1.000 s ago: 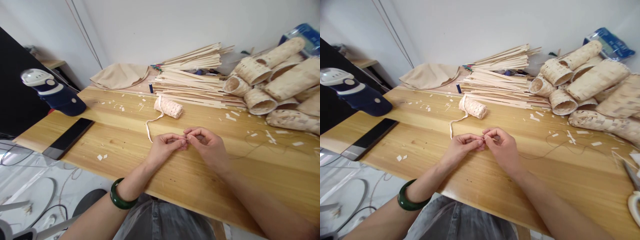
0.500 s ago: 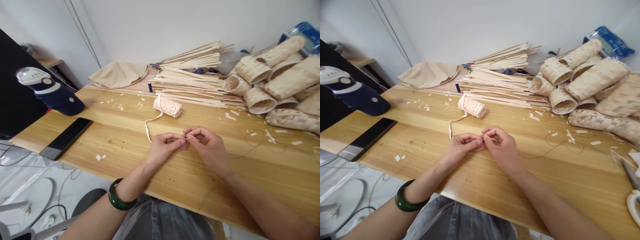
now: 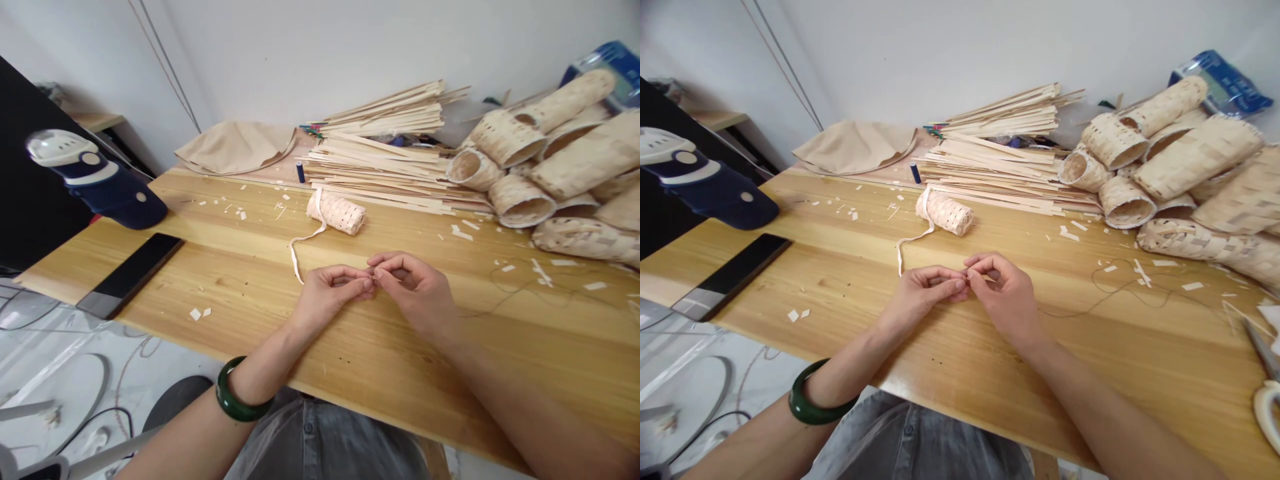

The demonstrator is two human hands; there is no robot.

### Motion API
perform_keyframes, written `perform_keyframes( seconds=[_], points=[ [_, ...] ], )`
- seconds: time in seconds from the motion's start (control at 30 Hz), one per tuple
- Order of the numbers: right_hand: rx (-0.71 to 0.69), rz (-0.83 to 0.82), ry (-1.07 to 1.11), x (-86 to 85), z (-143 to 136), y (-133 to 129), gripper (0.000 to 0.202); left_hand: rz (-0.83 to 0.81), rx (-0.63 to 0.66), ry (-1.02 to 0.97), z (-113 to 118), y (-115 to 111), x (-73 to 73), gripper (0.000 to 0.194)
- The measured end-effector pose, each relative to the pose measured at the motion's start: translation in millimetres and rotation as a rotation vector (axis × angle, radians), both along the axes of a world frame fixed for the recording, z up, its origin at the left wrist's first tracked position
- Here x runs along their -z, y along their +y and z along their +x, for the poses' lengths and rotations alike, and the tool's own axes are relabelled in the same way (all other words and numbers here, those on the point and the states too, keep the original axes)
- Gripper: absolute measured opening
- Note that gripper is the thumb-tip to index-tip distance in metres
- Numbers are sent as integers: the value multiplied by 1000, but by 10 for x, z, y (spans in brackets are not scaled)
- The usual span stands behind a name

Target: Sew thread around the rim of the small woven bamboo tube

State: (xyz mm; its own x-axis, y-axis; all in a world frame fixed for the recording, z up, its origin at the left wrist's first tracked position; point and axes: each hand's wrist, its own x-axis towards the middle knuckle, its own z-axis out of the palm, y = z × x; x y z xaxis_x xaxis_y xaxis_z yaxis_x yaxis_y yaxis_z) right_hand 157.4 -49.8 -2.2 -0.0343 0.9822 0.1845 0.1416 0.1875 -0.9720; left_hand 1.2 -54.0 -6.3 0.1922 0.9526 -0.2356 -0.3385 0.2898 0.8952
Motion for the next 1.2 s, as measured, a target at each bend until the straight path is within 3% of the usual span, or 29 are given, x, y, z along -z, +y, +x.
perform_keyframes(
  seconds=[1.2],
  points=[
    [-12, 10, -30, -26, 5, -9, 14, -8, -5, 3, -5, -10, 13, 27]
  ],
)
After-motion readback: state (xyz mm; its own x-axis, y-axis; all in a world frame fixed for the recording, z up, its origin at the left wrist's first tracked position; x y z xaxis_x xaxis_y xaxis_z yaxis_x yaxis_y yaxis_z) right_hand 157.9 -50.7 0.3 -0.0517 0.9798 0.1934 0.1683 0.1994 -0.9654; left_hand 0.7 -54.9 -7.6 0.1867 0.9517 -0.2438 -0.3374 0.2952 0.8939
